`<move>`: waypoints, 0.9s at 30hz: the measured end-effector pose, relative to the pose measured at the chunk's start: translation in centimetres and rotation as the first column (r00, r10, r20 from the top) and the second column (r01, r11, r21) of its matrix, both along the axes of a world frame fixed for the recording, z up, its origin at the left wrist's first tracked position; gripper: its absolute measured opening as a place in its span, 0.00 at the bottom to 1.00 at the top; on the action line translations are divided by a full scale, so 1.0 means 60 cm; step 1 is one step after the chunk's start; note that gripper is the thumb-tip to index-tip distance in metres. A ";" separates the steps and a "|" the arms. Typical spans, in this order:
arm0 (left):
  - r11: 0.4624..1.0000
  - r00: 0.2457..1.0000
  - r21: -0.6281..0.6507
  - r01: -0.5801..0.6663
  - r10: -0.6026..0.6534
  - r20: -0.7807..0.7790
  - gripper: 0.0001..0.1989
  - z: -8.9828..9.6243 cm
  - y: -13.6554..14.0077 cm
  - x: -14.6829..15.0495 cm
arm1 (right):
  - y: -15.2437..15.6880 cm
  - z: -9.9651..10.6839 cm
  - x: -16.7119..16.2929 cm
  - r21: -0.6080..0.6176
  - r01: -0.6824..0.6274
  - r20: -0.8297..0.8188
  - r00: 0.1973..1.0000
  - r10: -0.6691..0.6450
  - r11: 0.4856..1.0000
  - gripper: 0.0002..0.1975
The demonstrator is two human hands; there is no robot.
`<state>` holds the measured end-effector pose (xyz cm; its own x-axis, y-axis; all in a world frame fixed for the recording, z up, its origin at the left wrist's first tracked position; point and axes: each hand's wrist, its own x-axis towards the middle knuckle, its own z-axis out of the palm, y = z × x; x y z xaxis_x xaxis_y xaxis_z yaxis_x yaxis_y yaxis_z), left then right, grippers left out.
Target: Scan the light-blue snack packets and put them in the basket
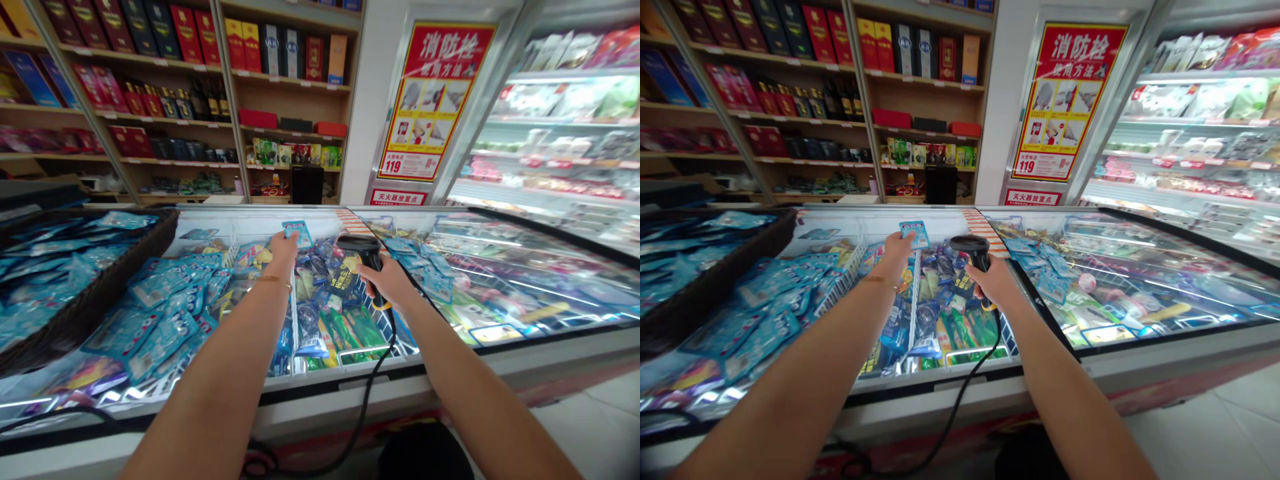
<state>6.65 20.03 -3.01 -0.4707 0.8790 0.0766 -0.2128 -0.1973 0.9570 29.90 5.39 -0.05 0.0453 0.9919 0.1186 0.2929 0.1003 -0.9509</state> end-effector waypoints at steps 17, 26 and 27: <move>0.967 0.973 0.140 0.212 -0.223 0.066 0.06 -0.019 -0.017 0.021 | -0.021 0.000 -0.019 0.004 -0.061 0.143 0.988 0.060 0.998 0.11; 0.967 0.976 0.144 0.211 -0.216 0.017 0.05 -0.019 -0.019 0.022 | -0.020 -0.001 -0.015 0.003 -0.049 0.159 0.986 0.048 0.999 0.11; 0.967 0.977 0.144 0.209 -0.214 0.019 0.05 -0.019 -0.019 0.022 | -0.020 -0.001 -0.015 0.003 -0.051 0.155 0.987 0.050 0.999 0.11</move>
<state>8.00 18.86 -4.17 -0.2797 0.9404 0.1934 -0.2965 -0.2762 0.9142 28.99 4.21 -0.12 -0.0247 0.9916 0.1269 0.4313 0.1251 -0.8935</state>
